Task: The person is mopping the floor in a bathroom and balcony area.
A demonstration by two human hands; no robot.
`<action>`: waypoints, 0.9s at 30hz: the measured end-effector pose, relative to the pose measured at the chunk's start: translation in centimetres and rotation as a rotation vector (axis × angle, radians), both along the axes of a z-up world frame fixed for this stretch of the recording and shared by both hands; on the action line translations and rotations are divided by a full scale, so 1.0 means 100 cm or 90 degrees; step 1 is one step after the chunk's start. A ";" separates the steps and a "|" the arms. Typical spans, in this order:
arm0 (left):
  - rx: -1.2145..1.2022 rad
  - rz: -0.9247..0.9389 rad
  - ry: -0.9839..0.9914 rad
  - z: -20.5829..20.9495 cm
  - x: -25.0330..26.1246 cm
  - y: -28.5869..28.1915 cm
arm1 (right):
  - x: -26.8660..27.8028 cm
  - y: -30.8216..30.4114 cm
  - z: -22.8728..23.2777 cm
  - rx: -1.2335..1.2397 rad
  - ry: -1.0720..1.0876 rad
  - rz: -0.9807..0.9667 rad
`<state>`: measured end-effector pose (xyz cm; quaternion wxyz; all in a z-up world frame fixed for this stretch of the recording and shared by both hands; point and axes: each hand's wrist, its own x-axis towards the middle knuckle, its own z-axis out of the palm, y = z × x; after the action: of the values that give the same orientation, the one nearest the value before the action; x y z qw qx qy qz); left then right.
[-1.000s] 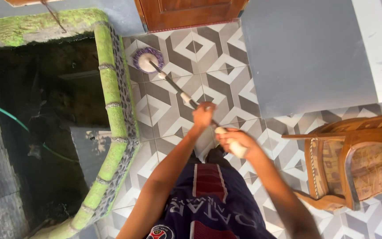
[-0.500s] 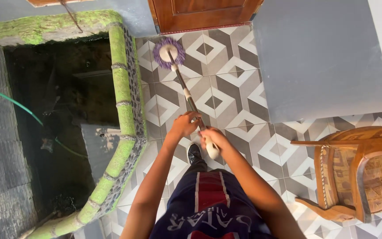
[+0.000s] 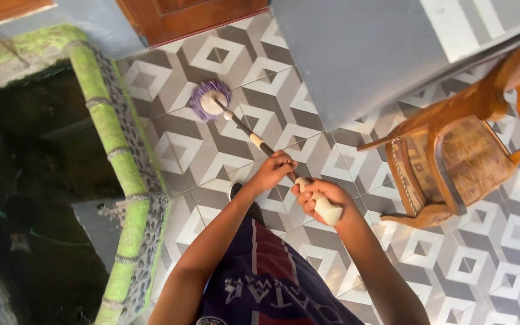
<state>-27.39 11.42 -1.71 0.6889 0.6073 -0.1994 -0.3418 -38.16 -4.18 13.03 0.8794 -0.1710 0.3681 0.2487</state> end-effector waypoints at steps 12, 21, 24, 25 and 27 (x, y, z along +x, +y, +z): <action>0.334 -0.105 -0.174 -0.047 0.097 0.063 | 0.075 0.095 -0.185 -0.049 -0.194 0.036; 0.191 -0.033 -0.604 -0.062 0.154 0.014 | 0.103 0.029 -0.161 0.067 -0.132 -0.002; 0.018 -0.158 -0.408 -0.002 0.150 -0.021 | 0.078 0.012 -0.034 0.178 -0.040 -0.145; 0.019 -0.163 -0.404 0.013 0.148 -0.021 | 0.078 0.016 -0.002 0.179 -0.037 -0.150; -0.057 -0.219 -0.368 0.042 0.143 -0.016 | 0.081 0.027 0.063 0.145 -0.014 -0.165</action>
<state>-13.10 9.84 2.44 0.5623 0.6054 -0.5008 -0.2579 -30.03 -1.48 19.33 0.9219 -0.0238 0.3465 0.1716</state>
